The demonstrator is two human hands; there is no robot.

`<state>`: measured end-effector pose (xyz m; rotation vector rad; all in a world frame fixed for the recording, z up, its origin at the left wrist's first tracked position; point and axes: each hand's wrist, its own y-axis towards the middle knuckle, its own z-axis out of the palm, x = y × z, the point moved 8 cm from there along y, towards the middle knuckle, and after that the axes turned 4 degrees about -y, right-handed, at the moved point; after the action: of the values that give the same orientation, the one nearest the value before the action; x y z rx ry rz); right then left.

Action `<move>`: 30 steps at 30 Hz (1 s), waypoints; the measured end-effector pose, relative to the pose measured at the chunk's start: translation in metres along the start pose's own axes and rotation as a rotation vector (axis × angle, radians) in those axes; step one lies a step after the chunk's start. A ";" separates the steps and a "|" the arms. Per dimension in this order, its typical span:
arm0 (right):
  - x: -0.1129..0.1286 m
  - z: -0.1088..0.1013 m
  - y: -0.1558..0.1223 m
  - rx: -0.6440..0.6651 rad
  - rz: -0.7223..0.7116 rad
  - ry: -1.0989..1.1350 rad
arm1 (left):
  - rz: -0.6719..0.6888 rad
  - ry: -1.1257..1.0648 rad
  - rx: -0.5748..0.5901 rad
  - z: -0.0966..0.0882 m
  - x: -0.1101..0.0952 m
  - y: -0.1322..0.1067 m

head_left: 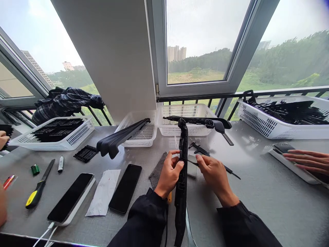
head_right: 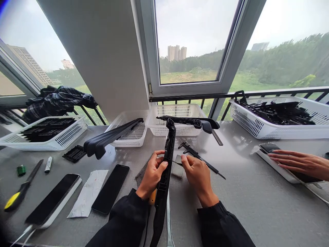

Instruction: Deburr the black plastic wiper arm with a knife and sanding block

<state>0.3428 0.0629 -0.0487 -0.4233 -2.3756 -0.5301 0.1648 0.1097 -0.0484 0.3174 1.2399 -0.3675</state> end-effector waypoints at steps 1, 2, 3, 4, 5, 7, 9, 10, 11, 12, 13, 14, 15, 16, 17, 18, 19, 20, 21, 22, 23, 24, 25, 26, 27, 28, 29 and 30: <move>0.001 0.001 0.000 0.009 -0.003 0.011 | -0.012 -0.023 0.004 0.000 0.000 0.000; 0.002 0.002 0.000 0.024 -0.013 0.025 | -0.022 -0.042 0.007 -0.001 0.000 0.000; 0.003 0.003 0.000 0.043 -0.025 0.038 | -0.028 -0.058 0.007 -0.001 0.000 0.000; 0.004 0.004 0.001 0.062 -0.037 0.050 | -0.031 -0.068 0.008 -0.001 0.000 0.000; 0.005 0.004 0.001 0.073 -0.045 0.058 | -0.031 -0.068 0.007 -0.001 0.000 -0.001; 0.007 0.002 0.001 0.072 -0.044 0.084 | -0.011 -0.041 -0.006 -0.001 -0.001 -0.001; 0.009 0.000 0.000 0.063 -0.045 0.125 | 0.030 -0.011 -0.014 0.000 -0.001 -0.002; 0.011 0.000 -0.001 0.066 -0.054 0.142 | 0.050 -0.002 -0.011 0.001 -0.001 -0.002; 0.014 0.001 -0.002 0.075 -0.070 0.149 | 0.067 0.003 -0.004 0.003 -0.001 -0.002; 0.017 0.003 -0.004 0.089 -0.090 0.145 | 0.077 0.006 0.005 0.004 0.000 -0.002; 0.020 0.005 -0.006 0.102 -0.109 0.130 | 0.082 0.010 0.012 0.005 0.001 -0.002; 0.021 0.007 -0.008 0.112 -0.123 0.111 | 0.084 0.018 0.013 0.005 0.002 -0.002; 0.022 0.009 -0.009 0.117 -0.132 0.091 | 0.085 0.028 0.008 0.004 0.003 -0.002; 0.021 0.010 -0.010 0.118 -0.138 0.073 | 0.083 0.036 0.000 0.004 0.003 -0.002; 0.021 0.011 -0.010 0.118 -0.140 0.057 | 0.074 0.044 -0.007 0.003 0.003 -0.002; 0.020 0.012 -0.010 0.118 -0.141 0.041 | 0.058 0.054 -0.010 0.003 0.003 -0.003; 0.019 0.013 -0.010 0.120 -0.143 0.023 | 0.040 0.067 -0.009 0.003 0.003 -0.003; 0.018 0.013 -0.010 0.126 -0.144 0.004 | 0.022 0.082 -0.004 0.004 0.003 -0.003; 0.017 0.014 -0.010 0.134 -0.145 -0.014 | 0.007 0.096 0.002 0.005 0.003 -0.004; 0.017 0.015 -0.009 0.144 -0.145 -0.029 | -0.002 0.109 0.007 0.006 0.003 -0.004; 0.017 0.016 -0.009 0.152 -0.143 -0.041 | -0.006 0.117 0.009 0.006 0.003 -0.004; 0.017 0.016 -0.009 0.159 -0.140 -0.049 | -0.008 0.121 0.009 0.006 0.002 -0.004; 0.017 0.016 -0.009 0.165 -0.136 -0.053 | -0.010 0.120 0.009 0.006 0.002 -0.004; 0.017 0.017 -0.009 0.172 -0.132 -0.054 | -0.010 0.116 0.011 0.007 0.002 -0.004; 0.017 0.017 -0.009 0.179 -0.129 -0.056 | -0.009 0.111 0.013 0.007 0.002 -0.004; 0.018 0.018 -0.009 0.183 -0.128 -0.058 | -0.007 0.107 0.016 0.007 0.002 -0.004; 0.018 0.017 -0.010 0.182 -0.129 -0.059 | -0.005 0.105 0.020 0.007 0.002 -0.004; 0.018 0.017 -0.010 0.179 -0.130 -0.059 | -0.004 0.104 0.021 0.007 0.001 -0.004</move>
<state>0.3161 0.0656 -0.0510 -0.2076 -2.4940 -0.3634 0.1697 0.1027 -0.0476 0.3560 1.3394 -0.3714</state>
